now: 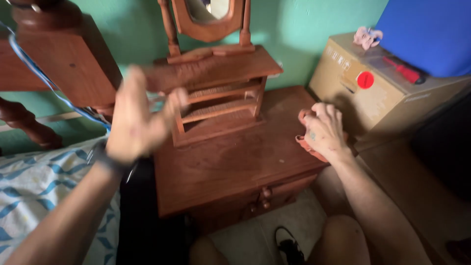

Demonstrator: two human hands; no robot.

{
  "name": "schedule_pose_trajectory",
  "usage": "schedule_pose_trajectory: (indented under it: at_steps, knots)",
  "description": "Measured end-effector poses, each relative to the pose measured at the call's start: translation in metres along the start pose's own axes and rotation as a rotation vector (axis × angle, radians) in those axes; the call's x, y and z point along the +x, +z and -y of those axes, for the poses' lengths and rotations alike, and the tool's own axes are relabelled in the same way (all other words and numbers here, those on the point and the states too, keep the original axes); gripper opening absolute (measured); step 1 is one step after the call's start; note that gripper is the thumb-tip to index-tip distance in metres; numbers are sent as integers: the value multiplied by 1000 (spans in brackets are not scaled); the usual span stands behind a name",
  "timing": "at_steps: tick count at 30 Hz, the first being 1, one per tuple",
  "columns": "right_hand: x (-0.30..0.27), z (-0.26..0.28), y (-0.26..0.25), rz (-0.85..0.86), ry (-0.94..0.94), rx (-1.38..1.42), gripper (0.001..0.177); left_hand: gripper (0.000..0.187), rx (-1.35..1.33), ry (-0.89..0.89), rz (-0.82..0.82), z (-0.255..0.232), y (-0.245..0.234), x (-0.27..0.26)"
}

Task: Cleaning a small wooden vanity mirror and a jewelry box using a cloth.

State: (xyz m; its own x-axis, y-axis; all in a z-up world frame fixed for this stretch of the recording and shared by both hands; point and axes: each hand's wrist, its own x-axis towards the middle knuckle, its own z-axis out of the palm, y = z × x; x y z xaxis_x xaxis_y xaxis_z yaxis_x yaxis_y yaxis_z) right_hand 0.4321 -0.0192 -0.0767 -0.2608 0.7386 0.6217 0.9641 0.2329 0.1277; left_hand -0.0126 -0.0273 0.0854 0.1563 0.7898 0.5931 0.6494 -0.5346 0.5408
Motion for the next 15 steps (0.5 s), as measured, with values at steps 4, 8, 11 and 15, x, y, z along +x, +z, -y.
schedule_pose_trajectory:
  at_steps: [4, 8, 11, 15]
  knots:
    - [-4, 57, -26, 178, 278, 208, 17, 56, 108, 259, 240, 17, 9, -85]
    - [-2, 111, -33, 415, -6, 499, 28, 81, 350, 87, 449, 54, 41, -106]
    - [-6, 126, -22, 165, -229, 473, 47, 101, 418, -134, 459, 104, 57, -68]
    - [-24, 143, 2, 83, -11, 352, 39, 124, 303, -264, 518, 143, 74, -24]
